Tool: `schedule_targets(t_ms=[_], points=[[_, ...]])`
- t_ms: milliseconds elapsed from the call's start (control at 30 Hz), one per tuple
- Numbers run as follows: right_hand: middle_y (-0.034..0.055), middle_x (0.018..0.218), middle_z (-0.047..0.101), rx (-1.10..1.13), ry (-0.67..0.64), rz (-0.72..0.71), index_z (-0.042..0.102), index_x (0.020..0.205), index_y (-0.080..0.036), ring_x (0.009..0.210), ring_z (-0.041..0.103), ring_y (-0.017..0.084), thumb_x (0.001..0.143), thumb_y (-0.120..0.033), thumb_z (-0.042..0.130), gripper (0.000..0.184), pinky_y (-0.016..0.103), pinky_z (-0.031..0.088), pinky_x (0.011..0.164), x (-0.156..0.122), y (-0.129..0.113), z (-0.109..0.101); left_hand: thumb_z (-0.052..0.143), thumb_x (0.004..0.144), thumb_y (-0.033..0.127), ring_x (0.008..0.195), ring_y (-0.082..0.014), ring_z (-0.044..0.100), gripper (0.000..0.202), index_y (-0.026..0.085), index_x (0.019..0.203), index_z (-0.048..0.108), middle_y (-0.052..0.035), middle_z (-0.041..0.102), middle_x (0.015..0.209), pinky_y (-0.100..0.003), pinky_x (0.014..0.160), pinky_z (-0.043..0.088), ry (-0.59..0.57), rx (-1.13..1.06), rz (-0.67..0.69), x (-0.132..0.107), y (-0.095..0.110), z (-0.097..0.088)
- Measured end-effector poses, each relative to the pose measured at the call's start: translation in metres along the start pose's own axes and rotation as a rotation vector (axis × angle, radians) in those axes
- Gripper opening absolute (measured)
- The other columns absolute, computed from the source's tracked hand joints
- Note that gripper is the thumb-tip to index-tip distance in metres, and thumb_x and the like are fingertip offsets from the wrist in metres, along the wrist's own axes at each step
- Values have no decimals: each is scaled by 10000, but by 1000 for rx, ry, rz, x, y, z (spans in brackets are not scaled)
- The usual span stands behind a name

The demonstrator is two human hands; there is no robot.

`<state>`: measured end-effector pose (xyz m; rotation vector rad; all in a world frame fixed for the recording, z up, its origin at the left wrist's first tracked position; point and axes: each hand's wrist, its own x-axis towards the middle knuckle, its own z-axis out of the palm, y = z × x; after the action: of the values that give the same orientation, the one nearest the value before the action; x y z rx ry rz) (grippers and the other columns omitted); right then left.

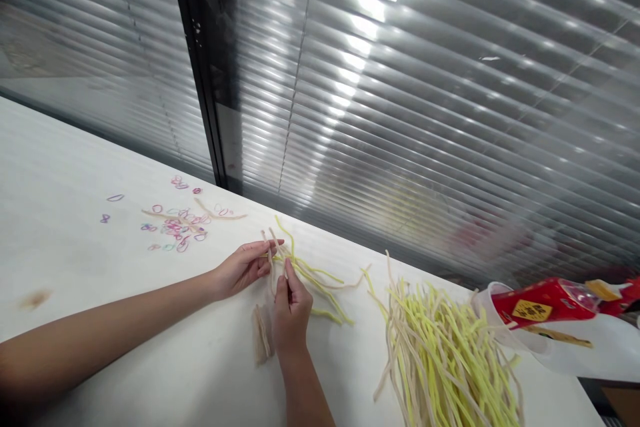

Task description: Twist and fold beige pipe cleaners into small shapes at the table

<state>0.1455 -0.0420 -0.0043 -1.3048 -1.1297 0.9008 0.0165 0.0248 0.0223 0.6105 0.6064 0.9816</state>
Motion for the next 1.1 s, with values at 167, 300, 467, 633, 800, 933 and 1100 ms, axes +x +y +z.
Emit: schedule_targets(t_ms=[167, 300, 467, 633, 800, 933, 1100], points=[[-32, 539, 474, 63, -3, 56, 604, 1198, -139, 520, 420, 111, 829, -454, 519, 493, 239, 397, 521, -1, -1, 0, 612, 824, 281, 502, -51, 427, 212, 119, 953, 653, -14, 546, 719, -198, 523, 378, -2, -8, 16, 1, -1, -2], [-4, 596, 507, 292, -52, 61, 655, 1092, -153, 541, 450, 112, 855, -525, 432, 494, 231, 380, 496, -4, -2, -3, 586, 834, 297, 542, -73, 470, 197, 111, 806, 643, -19, 538, 697, -203, 536, 383, -48, -17, -46, 1, 0, -5], [36, 708, 546, 500, -93, -132, 665, 1007, -173, 551, 467, 122, 810, -627, 384, 570, 264, 395, 509, -5, -2, -8, 563, 837, 283, 480, -90, 443, 192, 111, 823, 646, 17, 458, 530, -217, 516, 371, -172, -45, -212, -1, 3, -7], [7, 673, 526, 493, -49, -187, 639, 977, -188, 544, 452, 112, 806, -527, 487, 409, 246, 367, 507, -6, -2, -8, 469, 878, 257, 360, -81, 348, 228, 125, 882, 655, 55, 358, 387, -217, 466, 335, -260, -43, -277, -4, 7, -9], [10, 622, 516, 588, 44, -132, 634, 914, -176, 502, 447, 120, 798, -689, 334, 606, 253, 361, 465, -3, -4, -9, 445, 884, 211, 300, -51, 237, 216, 133, 837, 641, 92, 239, 349, -214, 477, 341, -261, -121, -320, -2, 11, -14], [-17, 572, 491, 668, 143, 36, 603, 873, -179, 446, 424, 106, 839, -645, 317, 548, 265, 388, 459, 3, -6, -10, 438, 890, 261, 274, -51, 203, 263, 132, 794, 646, 95, 228, 318, -251, 482, 349, -364, 13, -402, -6, 10, -11], [-45, 594, 504, 377, 91, 135, 578, 852, -160, 474, 425, 76, 777, -433, 627, 287, 218, 351, 472, 4, -3, -4, 486, 870, 303, 259, -73, 216, 274, 116, 771, 660, 83, 244, 301, -250, 401, 202, -488, 215, -504, -14, 11, -1]])
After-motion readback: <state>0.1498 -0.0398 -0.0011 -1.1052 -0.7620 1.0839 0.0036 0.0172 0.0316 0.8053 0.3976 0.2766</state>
